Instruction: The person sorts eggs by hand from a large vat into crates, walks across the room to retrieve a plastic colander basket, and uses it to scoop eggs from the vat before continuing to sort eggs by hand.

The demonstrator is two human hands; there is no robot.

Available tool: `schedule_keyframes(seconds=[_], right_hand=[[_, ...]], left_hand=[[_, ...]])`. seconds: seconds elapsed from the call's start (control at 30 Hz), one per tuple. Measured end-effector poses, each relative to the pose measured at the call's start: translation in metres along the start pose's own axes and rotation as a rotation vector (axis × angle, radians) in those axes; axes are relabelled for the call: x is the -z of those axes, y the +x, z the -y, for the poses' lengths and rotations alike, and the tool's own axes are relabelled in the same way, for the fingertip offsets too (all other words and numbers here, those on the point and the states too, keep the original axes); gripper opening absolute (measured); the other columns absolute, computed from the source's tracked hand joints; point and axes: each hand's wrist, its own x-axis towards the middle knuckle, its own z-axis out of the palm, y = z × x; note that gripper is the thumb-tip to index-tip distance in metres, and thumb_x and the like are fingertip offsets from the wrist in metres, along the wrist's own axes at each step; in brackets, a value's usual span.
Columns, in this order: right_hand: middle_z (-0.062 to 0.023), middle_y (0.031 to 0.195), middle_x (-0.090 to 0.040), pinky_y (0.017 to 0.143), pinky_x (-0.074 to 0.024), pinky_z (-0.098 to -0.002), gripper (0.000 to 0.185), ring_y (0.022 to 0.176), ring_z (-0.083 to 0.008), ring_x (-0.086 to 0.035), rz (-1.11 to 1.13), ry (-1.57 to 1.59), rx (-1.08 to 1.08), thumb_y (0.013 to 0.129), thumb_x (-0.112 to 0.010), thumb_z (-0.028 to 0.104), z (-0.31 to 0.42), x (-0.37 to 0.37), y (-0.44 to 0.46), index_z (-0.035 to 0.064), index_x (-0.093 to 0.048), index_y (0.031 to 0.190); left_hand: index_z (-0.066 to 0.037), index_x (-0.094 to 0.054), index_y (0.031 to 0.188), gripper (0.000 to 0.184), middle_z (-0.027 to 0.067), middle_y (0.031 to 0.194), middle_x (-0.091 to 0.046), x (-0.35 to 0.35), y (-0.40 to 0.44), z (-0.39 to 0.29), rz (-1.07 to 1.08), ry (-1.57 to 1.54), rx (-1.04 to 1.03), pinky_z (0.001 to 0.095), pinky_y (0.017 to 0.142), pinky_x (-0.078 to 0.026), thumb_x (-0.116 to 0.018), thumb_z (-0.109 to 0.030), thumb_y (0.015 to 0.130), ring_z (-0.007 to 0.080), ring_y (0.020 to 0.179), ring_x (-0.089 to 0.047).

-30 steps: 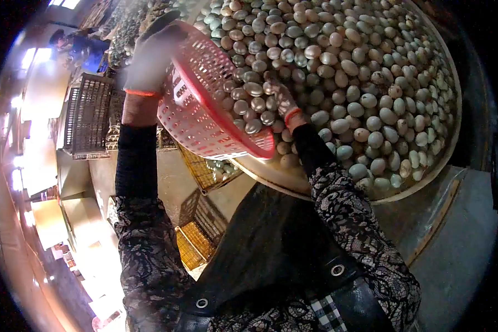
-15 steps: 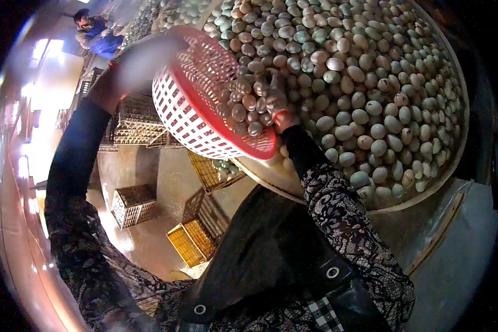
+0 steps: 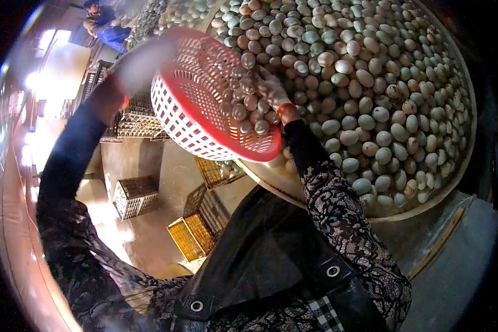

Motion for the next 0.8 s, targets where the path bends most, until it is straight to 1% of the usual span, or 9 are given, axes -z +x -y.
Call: schedule_keyframes(seconds=[0.17,0.27,0.33,0.4,0.5,0.6,0.73,0.77,0.8], right_hand=[[-0.0133,0.116,-0.054,0.093,-0.0393,-0.0353,0.038,0.106,-0.0286,-0.052,-0.011,0.029,0.057,0.086,-0.049,0.021,0.009,0.008,0.010,0.0120,-0.051,0.122],[-0.0132,0.112,-0.056,0.090,-0.0411,-0.0356,0.039,0.102,-0.0288,-0.054,0.025,0.067,0.104,0.085,-0.051,0.024,0.014,0.006,0.020,0.0118,-0.052,0.122],[-0.0131,0.109,-0.058,0.088,-0.0423,-0.0357,0.040,0.100,-0.0290,-0.056,0.062,0.096,0.126,0.084,-0.053,0.026,0.016,0.004,0.024,0.0116,-0.053,0.121],[-0.0131,0.106,-0.059,0.087,-0.0435,-0.0359,0.041,0.097,-0.0291,-0.057,0.098,0.116,0.133,0.083,-0.054,0.028,0.018,0.003,0.025,0.0114,-0.053,0.121],[-0.0130,0.102,-0.062,0.084,-0.0453,-0.0361,0.043,0.094,-0.0293,-0.059,0.140,0.122,0.137,0.082,-0.057,0.030,0.018,0.003,0.020,0.0112,-0.054,0.120],[-0.0129,0.098,-0.064,0.081,-0.0470,-0.0364,0.044,0.090,-0.0295,-0.061,0.160,0.115,0.159,0.081,-0.059,0.033,0.016,0.001,0.023,0.0109,-0.055,0.120],[-0.0135,0.098,-0.064,0.074,-0.0494,-0.0345,0.042,0.086,-0.0284,-0.061,0.099,0.177,0.198,0.080,-0.061,0.034,0.022,-0.001,0.016,0.0123,-0.059,0.116],[-0.0113,0.108,-0.062,0.086,-0.0421,-0.0320,0.050,0.097,-0.0194,-0.058,0.176,0.118,0.115,0.084,-0.057,0.043,0.047,0.013,0.005,0.0090,-0.055,0.121],[-0.0113,0.108,-0.062,0.086,-0.0421,-0.0320,0.050,0.097,-0.0194,-0.058,0.178,0.117,0.111,0.084,-0.057,0.043,0.071,0.025,-0.008,0.0090,-0.055,0.121]], left_hand=[[-0.005,-0.061,0.106,0.039,0.0036,0.107,-0.060,0.014,0.001,0.036,-0.063,-0.219,0.061,0.0310,0.091,-0.039,-0.062,-0.030,0.077,0.0174,0.100,-0.053],[-0.002,-0.061,0.103,0.033,0.0046,0.101,-0.062,-0.005,-0.017,0.023,-0.112,-0.327,0.081,0.0288,0.088,-0.040,-0.059,-0.023,0.077,0.0175,0.096,-0.054],[-0.002,-0.061,0.101,0.026,0.0046,0.096,-0.062,-0.004,-0.019,0.037,-0.244,-0.187,-0.168,0.0294,0.085,-0.042,-0.056,-0.017,0.080,0.0174,0.091,-0.056],[-0.002,-0.061,0.099,0.023,0.0052,0.096,-0.062,-0.020,-0.027,0.010,-0.155,-0.243,-0.110,0.0293,0.084,-0.043,-0.055,-0.015,0.082,0.0163,0.088,-0.056],[0.000,-0.051,0.120,0.037,0.0038,0.079,-0.059,-0.021,-0.023,0.026,-0.378,-0.178,-0.199,0.0232,0.060,-0.047,-0.055,-0.002,0.083,0.0109,0.062,-0.054],[-0.002,-0.052,0.120,0.036,0.0037,0.089,-0.061,-0.012,-0.020,0.036,-0.377,-0.088,-0.213,0.0271,0.071,-0.048,-0.057,-0.010,0.086,0.0114,0.077,-0.056],[-0.002,-0.055,0.114,0.031,0.0039,0.091,-0.061,-0.013,-0.033,0.031,-0.364,-0.014,-0.268,0.0269,0.075,-0.046,-0.057,-0.014,0.085,0.0123,0.081,-0.055],[-0.002,-0.056,0.113,0.030,0.0040,0.092,-0.061,-0.013,-0.040,0.026,-0.344,0.005,-0.291,0.0268,0.076,-0.046,-0.056,-0.014,0.085,0.0125,0.081,-0.055],[-0.002,-0.057,0.111,0.030,0.0041,0.092,-0.061,-0.015,-0.048,0.019,-0.321,0.030,-0.315,0.0268,0.077,-0.045,-0.056,-0.015,0.085,0.0127,0.082,-0.055]])
